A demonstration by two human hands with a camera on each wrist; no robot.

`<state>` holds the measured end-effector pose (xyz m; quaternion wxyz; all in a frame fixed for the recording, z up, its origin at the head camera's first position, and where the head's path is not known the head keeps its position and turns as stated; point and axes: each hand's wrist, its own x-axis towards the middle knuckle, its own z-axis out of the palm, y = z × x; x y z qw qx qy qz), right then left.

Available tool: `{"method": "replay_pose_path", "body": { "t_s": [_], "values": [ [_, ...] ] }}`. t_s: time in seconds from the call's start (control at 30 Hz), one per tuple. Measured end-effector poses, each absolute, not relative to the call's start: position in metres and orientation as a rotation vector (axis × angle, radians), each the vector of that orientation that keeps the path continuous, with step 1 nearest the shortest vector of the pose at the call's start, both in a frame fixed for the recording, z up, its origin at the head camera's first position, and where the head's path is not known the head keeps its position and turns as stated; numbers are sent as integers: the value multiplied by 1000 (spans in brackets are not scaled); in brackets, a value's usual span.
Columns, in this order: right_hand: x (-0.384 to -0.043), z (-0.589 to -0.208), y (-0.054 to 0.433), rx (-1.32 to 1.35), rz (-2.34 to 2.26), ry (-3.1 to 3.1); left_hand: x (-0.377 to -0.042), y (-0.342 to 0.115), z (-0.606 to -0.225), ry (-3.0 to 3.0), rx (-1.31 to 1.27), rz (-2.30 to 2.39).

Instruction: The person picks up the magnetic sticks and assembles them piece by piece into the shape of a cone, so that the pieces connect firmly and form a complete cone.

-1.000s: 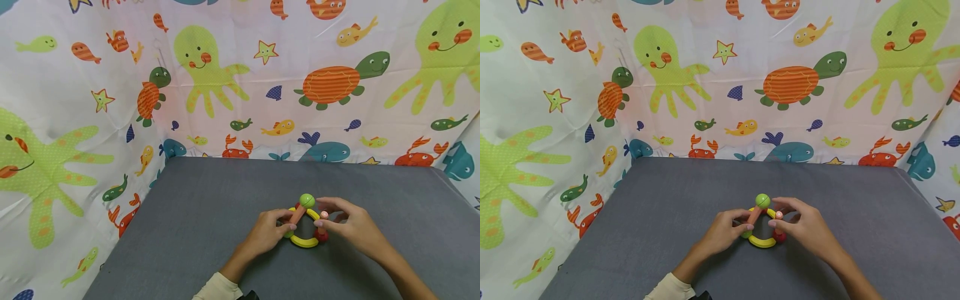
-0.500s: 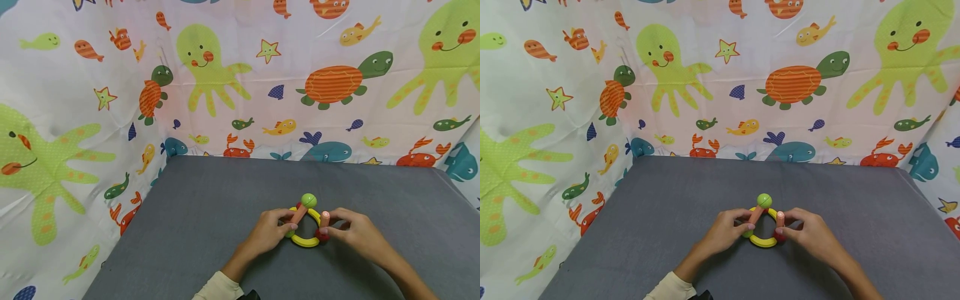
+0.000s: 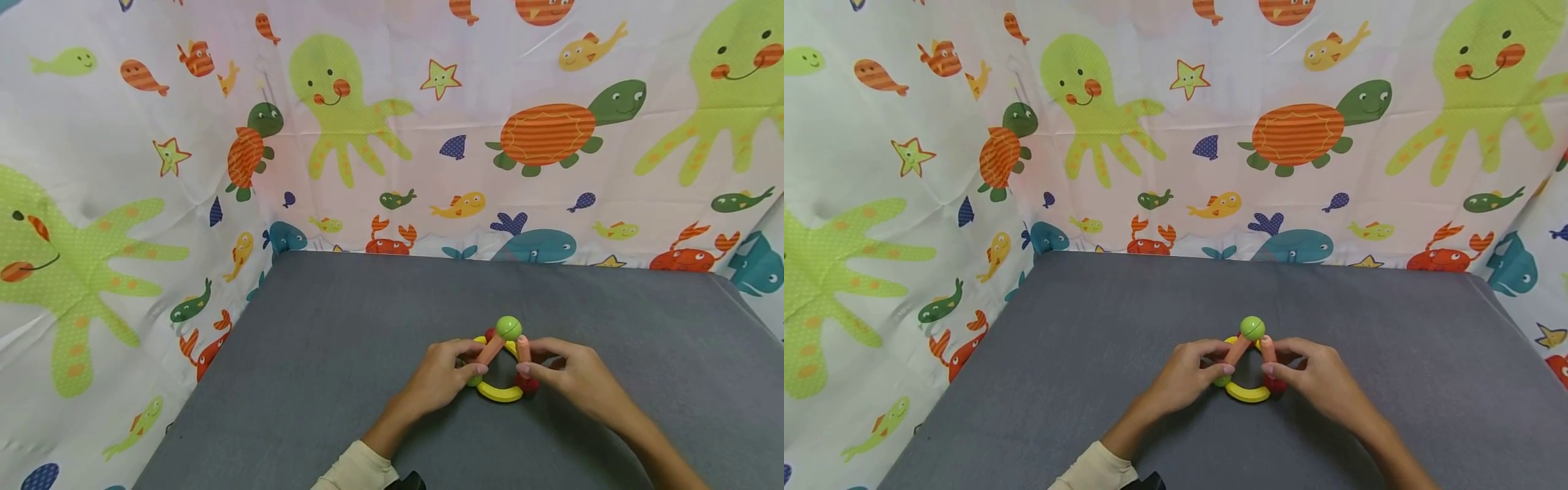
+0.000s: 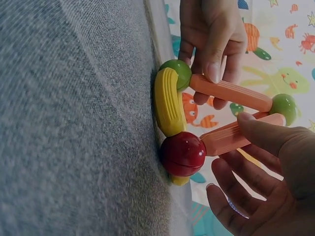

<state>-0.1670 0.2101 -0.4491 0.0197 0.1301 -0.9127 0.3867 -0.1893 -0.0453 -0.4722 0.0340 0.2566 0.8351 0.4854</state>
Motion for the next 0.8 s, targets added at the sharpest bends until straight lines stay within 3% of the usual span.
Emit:
{"method": "replay_pose_path", "body": {
  "t_s": [0.8],
  "values": [
    [-166,-456,220,415,1207,-2847,-190,-55,-479,2551,796,1561]
  ]
}}
